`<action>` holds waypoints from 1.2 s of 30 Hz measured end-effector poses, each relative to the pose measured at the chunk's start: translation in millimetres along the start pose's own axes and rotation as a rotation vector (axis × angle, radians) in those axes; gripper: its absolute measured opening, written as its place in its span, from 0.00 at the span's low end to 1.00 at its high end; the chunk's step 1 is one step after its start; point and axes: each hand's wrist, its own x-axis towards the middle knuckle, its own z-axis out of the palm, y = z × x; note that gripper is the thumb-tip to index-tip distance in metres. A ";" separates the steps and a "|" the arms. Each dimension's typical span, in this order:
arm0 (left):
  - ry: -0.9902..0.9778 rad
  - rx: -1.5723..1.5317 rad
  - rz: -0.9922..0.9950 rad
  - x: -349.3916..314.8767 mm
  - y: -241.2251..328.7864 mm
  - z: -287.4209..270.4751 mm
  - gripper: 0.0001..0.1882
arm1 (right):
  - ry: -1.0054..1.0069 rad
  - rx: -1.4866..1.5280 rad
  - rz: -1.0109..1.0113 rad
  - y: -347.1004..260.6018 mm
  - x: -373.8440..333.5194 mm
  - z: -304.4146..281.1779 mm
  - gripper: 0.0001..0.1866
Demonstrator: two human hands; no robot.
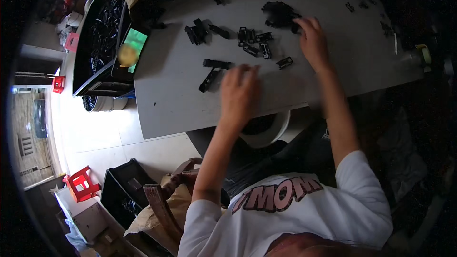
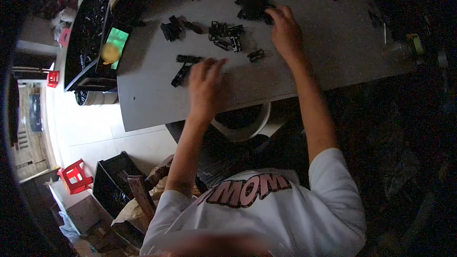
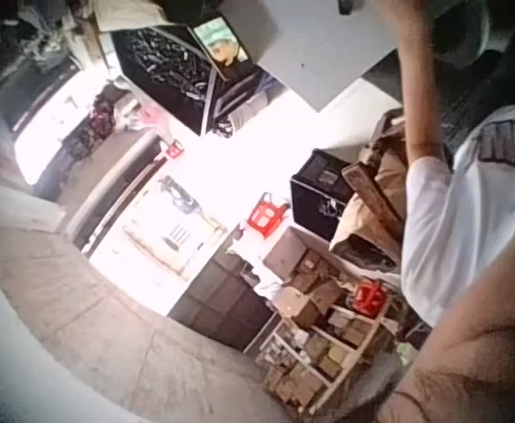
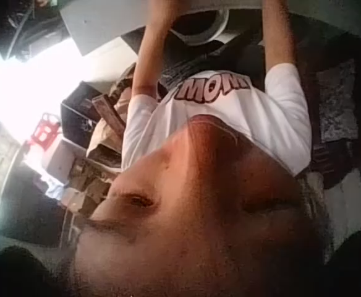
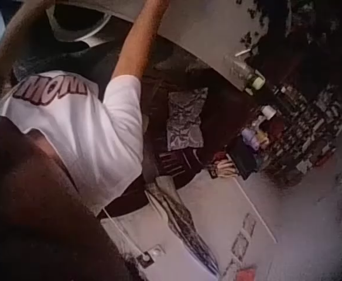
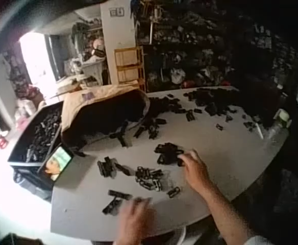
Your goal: Assembling small black hardware components by hand at a workbench.
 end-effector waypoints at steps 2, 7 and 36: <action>-0.051 0.015 0.029 12.2 16.6 19.4 0.18 | -0.047 -0.032 -0.102 -0.5 3.9 7.0 0.12; -0.180 0.152 -0.016 33.4 29.1 50.0 0.16 | -0.208 -0.167 -0.181 7.8 -3.7 -8.6 0.12; 0.014 -0.498 -0.650 -31.1 -1.9 -28.7 0.05 | -0.403 0.107 -0.347 -69.7 -66.0 -42.5 0.16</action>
